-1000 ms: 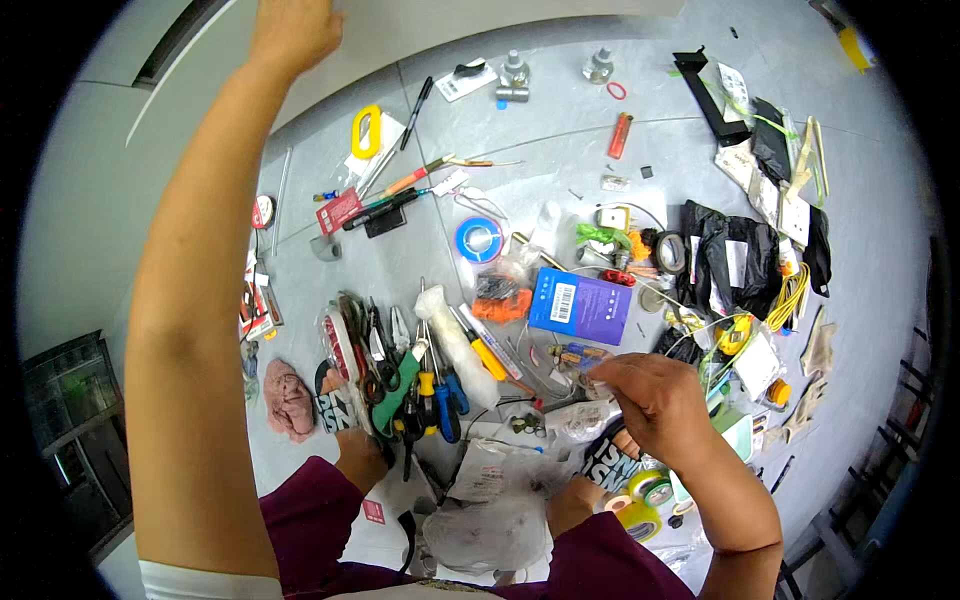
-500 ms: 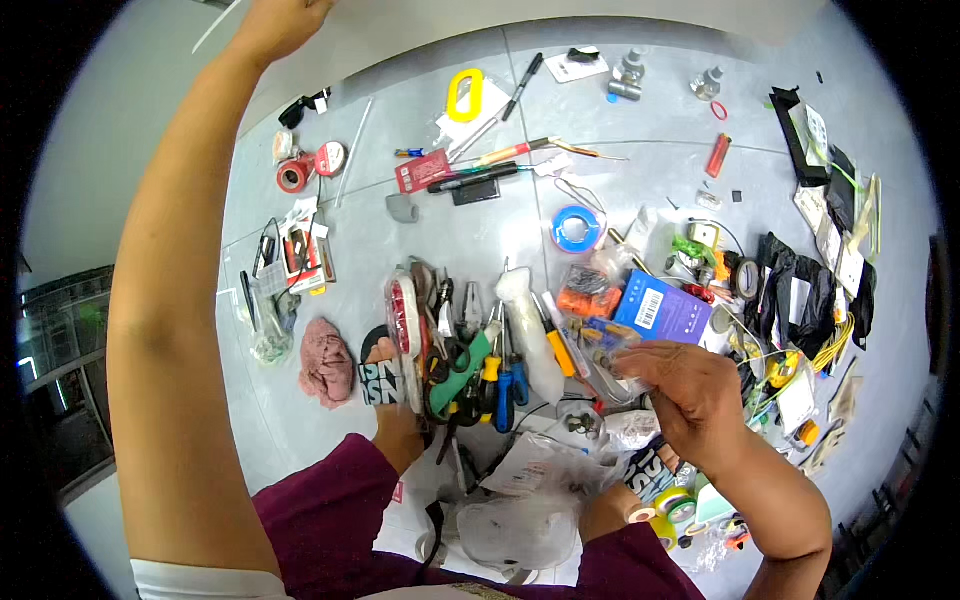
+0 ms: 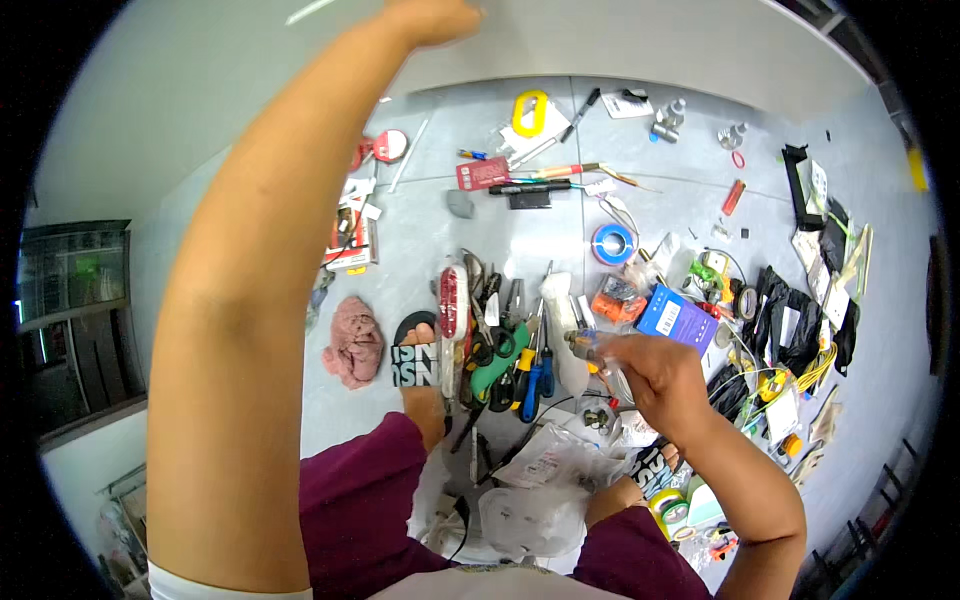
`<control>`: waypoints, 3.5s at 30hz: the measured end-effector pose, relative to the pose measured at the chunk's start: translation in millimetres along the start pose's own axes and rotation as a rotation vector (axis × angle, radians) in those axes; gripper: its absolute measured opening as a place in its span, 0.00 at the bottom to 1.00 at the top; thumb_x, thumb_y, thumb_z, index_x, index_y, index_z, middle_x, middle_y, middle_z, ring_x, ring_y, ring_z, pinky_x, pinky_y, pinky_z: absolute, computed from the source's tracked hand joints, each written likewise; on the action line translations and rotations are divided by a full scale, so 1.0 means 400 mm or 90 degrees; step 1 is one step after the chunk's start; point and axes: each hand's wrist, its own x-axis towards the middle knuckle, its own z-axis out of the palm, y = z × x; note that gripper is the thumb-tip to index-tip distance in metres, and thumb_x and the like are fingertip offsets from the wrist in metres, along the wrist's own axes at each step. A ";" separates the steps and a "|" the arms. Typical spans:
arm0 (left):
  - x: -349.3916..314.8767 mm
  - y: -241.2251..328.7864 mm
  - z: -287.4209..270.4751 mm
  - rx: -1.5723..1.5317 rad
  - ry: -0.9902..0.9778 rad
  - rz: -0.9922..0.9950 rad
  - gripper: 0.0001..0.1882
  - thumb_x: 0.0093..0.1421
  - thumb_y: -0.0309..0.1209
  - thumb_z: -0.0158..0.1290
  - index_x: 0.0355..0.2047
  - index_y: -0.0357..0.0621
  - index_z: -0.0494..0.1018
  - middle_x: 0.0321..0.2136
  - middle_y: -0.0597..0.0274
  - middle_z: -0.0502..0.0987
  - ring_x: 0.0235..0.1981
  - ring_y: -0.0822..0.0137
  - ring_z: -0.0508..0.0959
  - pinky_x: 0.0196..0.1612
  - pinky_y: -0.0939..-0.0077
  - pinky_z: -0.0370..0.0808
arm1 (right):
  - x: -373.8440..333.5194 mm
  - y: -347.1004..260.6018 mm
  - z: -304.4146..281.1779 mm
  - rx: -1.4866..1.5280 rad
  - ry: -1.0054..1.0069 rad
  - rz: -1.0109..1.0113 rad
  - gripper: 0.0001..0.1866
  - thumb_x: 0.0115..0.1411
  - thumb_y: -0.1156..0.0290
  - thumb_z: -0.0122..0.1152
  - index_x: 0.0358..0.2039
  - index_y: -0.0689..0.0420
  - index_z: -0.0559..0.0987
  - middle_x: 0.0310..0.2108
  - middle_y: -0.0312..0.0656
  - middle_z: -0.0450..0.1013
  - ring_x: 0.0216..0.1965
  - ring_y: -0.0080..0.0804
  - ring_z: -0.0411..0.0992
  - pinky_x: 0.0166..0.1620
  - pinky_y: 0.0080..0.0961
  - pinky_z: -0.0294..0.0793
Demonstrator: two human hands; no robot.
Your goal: The person organizes various small electronic components, wires, and connectors on the floor, handling items one at a time and using a marker to write on a white adhesive label.
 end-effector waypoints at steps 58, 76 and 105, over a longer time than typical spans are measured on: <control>-0.751 0.304 -0.136 -0.952 -0.370 -0.234 0.15 0.59 0.36 0.50 0.22 0.37 0.68 0.13 0.62 0.67 0.15 0.73 0.67 0.20 0.76 0.64 | 0.247 0.005 0.098 0.499 -0.044 0.401 0.04 0.49 0.78 0.53 0.28 0.60 0.72 0.27 0.42 0.74 0.25 0.26 0.72 0.30 0.21 0.74; -0.914 0.682 0.005 -0.892 -0.735 -0.123 0.20 0.56 0.42 0.55 0.19 0.38 0.70 0.16 0.63 0.75 0.18 0.75 0.74 0.21 0.79 0.70 | -0.363 -0.124 0.217 0.198 -0.051 0.539 0.17 0.44 0.59 0.69 0.28 0.60 0.78 0.21 0.43 0.73 0.25 0.32 0.71 0.30 0.27 0.69; -0.901 0.696 0.033 -0.802 -0.552 -0.077 0.12 0.56 0.33 0.48 0.23 0.35 0.70 0.18 0.55 0.75 0.20 0.61 0.76 0.25 0.68 0.70 | -0.324 -0.104 0.121 0.212 -0.033 0.601 0.14 0.54 0.68 0.61 0.34 0.68 0.77 0.21 0.45 0.75 0.16 0.26 0.74 0.19 0.20 0.71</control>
